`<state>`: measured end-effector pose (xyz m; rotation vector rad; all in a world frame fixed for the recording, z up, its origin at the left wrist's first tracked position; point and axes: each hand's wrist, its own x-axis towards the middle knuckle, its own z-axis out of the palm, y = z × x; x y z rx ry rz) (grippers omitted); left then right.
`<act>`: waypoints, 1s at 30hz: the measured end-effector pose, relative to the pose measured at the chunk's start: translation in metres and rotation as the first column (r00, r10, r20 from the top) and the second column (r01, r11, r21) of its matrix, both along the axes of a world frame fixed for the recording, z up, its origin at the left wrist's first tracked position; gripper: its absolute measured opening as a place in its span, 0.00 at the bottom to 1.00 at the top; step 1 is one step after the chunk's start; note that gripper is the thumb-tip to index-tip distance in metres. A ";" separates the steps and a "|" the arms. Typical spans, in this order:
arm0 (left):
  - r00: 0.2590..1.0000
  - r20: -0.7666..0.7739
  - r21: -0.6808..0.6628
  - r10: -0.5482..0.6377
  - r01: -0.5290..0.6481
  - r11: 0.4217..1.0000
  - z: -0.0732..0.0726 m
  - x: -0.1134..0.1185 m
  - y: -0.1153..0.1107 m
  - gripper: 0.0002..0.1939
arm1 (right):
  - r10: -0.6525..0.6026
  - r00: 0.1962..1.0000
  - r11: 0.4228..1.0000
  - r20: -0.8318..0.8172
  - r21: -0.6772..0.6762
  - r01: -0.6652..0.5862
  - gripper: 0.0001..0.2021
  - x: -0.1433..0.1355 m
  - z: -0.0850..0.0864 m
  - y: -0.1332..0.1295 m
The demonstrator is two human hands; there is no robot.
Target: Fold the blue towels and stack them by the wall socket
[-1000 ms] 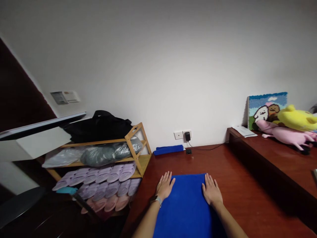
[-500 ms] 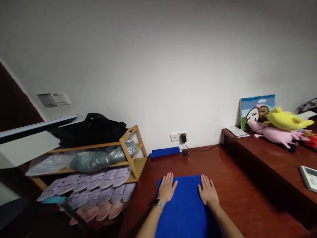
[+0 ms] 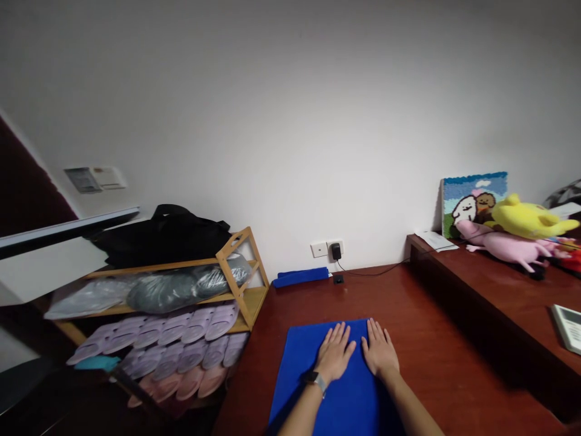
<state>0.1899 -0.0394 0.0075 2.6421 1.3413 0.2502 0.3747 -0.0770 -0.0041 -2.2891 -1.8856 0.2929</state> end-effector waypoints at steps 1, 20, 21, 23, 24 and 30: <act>0.999 -0.023 0.006 0.044 -0.044 0.999 0.001 -0.017 0.004 0.35 | -0.011 1.000 1.000 -0.006 0.003 0.011 0.36 0.000 0.000 0.001; 0.903 -0.146 0.073 0.404 -0.397 0.915 0.015 -0.119 0.026 0.37 | -0.008 1.000 1.000 -0.002 0.006 0.008 0.37 -0.001 -0.002 0.000; 0.905 -0.134 0.082 0.403 -0.395 0.915 0.017 -0.110 0.022 0.37 | -0.008 1.000 1.000 0.001 0.002 0.008 0.37 -0.001 -0.001 0.000; 0.930 -0.086 0.106 0.357 -0.348 0.931 0.019 -0.083 0.009 0.38 | -0.007 1.000 1.000 0.008 -0.005 0.007 0.37 -0.001 -0.001 0.000; 0.950 -0.057 0.113 0.307 -0.299 0.948 0.018 -0.065 0.000 0.38 | -0.006 1.000 1.000 0.012 -0.006 0.006 0.37 -0.001 0.000 -0.001; 0.997 0.074 0.026 0.025 -0.027 0.999 -0.009 0.021 -0.053 0.35 | 0.027 0.998 1.000 0.050 -0.016 -0.027 0.36 0.001 0.001 -0.004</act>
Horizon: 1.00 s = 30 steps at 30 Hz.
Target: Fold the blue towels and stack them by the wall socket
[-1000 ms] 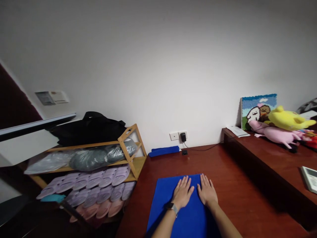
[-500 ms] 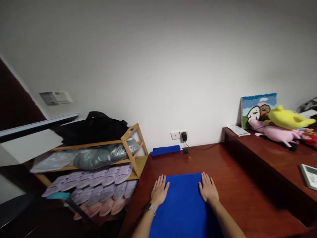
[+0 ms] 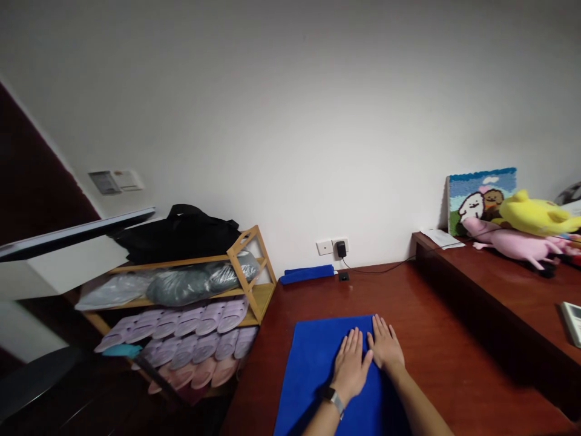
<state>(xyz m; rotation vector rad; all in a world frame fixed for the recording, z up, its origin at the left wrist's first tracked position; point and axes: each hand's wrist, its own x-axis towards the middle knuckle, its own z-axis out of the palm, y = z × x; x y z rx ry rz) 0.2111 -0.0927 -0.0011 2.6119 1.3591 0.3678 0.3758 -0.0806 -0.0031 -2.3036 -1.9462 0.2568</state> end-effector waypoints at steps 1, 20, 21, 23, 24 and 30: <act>1.000 0.010 -0.017 0.012 -0.012 1.000 -0.003 0.001 -0.003 0.35 | 0.000 1.000 1.000 0.003 0.000 0.000 0.36 0.000 0.000 0.000; 0.901 -0.111 0.069 0.420 -0.414 0.908 -0.002 -0.165 0.009 0.37 | -0.008 1.000 0.998 0.003 0.060 0.007 0.37 0.005 -0.021 0.006; 0.903 -0.109 0.068 0.417 -0.411 0.909 -0.001 -0.164 0.009 0.36 | -0.009 1.000 0.999 0.004 0.051 0.009 0.36 0.005 -0.017 0.006; 0.904 -0.109 0.071 0.412 -0.407 0.911 -0.001 -0.164 0.010 0.34 | -0.017 1.000 1.000 0.000 0.018 0.017 0.36 0.002 -0.008 0.007; 0.905 -0.110 0.071 0.411 -0.405 0.912 -0.001 -0.165 0.011 0.34 | -0.020 1.000 1.000 -0.001 0.001 0.020 0.36 0.001 -0.003 0.006; 0.914 -0.079 0.087 0.398 -0.392 0.916 -0.010 -0.168 0.016 0.32 | -0.038 0.999 0.998 -0.023 0.053 0.039 0.36 -0.003 -0.006 -0.028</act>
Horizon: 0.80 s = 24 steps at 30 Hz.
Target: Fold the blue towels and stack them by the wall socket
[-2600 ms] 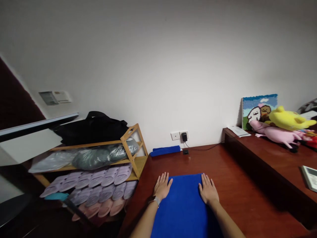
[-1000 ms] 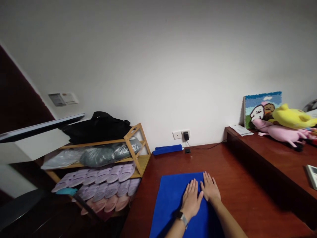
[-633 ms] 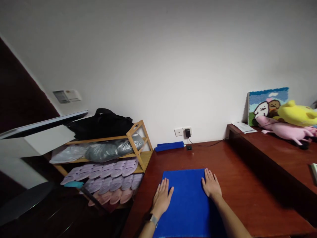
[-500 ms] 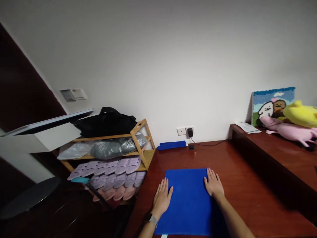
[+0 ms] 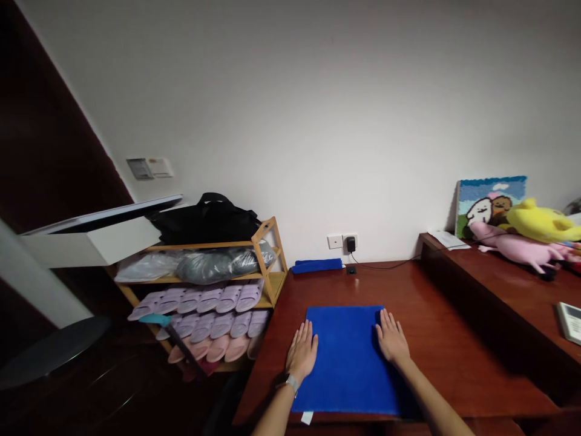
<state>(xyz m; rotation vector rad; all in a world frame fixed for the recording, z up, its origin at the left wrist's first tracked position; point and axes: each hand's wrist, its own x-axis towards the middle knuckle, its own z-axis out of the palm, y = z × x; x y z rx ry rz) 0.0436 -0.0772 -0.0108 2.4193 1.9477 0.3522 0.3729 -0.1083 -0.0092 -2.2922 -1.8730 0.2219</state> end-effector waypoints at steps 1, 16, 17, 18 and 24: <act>1.000 0.001 0.003 0.002 -0.002 1.000 -0.001 0.000 0.001 0.33 | 0.015 1.000 1.000 -0.009 0.018 -0.015 0.36 0.000 -0.006 -0.010; 0.998 -0.068 -0.054 0.010 -0.013 0.998 0.011 -0.001 0.005 0.34 | 0.027 0.999 1.000 -0.030 -0.002 -0.028 0.36 -0.009 -0.004 -0.046; 0.997 -0.073 -0.050 0.019 -0.023 0.998 0.013 0.000 0.005 0.34 | 0.027 0.999 1.000 -0.038 0.002 -0.027 0.36 -0.009 -0.005 -0.046; 0.997 -0.075 -0.036 0.030 -0.033 0.999 0.015 0.004 0.004 0.34 | 0.025 0.999 1.000 -0.048 0.005 -0.025 0.36 -0.009 -0.005 -0.045; 0.977 0.011 0.037 -0.215 0.214 0.976 0.024 0.090 -0.028 0.34 | 0.027 0.998 1.000 -0.062 -0.013 -0.027 0.36 -0.010 0.000 -0.046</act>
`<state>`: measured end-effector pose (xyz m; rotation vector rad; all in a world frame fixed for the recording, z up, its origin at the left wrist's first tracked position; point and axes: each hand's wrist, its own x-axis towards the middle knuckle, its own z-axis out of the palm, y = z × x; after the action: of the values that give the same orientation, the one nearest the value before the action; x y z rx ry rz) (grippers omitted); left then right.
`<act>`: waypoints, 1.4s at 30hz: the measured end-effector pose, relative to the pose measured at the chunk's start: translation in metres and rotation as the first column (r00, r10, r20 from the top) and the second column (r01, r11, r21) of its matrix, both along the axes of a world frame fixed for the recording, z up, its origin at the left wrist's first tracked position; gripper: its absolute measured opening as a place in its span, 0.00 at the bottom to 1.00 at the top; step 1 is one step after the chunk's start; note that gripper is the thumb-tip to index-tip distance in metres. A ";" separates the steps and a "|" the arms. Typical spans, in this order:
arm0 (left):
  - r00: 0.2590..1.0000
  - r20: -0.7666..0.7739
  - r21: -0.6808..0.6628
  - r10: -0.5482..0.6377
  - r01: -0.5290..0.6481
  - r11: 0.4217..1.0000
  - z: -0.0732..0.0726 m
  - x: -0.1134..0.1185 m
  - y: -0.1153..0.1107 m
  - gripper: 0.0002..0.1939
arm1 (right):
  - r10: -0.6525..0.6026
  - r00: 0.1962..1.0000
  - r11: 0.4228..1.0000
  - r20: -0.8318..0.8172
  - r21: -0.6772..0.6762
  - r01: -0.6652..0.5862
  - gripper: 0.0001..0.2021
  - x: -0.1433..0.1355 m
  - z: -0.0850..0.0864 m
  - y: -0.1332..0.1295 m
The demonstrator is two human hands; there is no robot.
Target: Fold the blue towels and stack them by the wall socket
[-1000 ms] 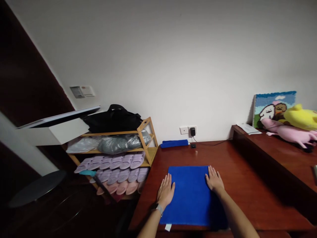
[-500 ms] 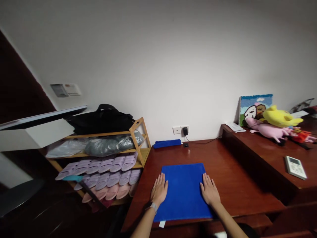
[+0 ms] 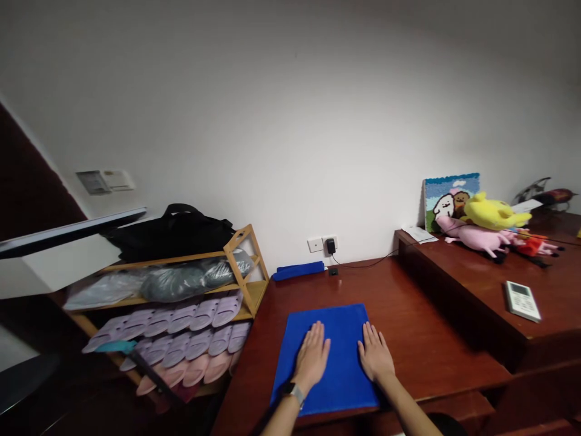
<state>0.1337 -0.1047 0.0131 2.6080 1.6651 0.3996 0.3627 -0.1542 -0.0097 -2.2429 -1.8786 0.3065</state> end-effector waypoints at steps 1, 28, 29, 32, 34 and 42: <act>0.997 0.015 -0.018 -0.075 0.075 0.997 0.000 0.020 -0.007 0.35 | 0.002 1.000 1.000 0.006 -0.005 -0.002 0.36 0.000 0.000 0.000; 0.986 -0.064 -0.103 0.152 -0.158 0.982 -0.002 -0.096 -0.017 0.36 | 0.017 0.997 1.000 0.075 -0.013 -0.016 0.35 0.002 0.005 0.014; 0.986 -0.065 -0.103 0.154 -0.160 0.982 -0.002 -0.096 -0.016 0.36 | 0.016 0.998 1.000 0.060 -0.019 -0.015 0.35 0.002 0.007 0.014; 0.987 -0.055 -0.074 0.152 -0.156 0.985 -0.006 -0.097 -0.015 0.35 | 0.006 0.999 1.000 0.034 -0.009 -0.006 0.35 0.002 0.004 0.003; 0.988 -0.045 -0.054 0.149 -0.151 0.987 -0.012 -0.097 -0.013 0.35 | 0.001 1.000 1.000 0.012 0.018 -0.002 0.35 0.002 -0.003 -0.011; 0.985 -0.070 -0.056 0.156 -0.160 0.985 -0.009 -0.099 -0.009 0.35 | 0.008 1.000 0.998 -0.006 0.063 -0.007 0.35 -0.005 -0.007 -0.041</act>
<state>0.0344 -0.1138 0.0037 2.4798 1.8811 0.2644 0.3580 -0.1955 -0.0165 -2.1920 -1.8674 0.2519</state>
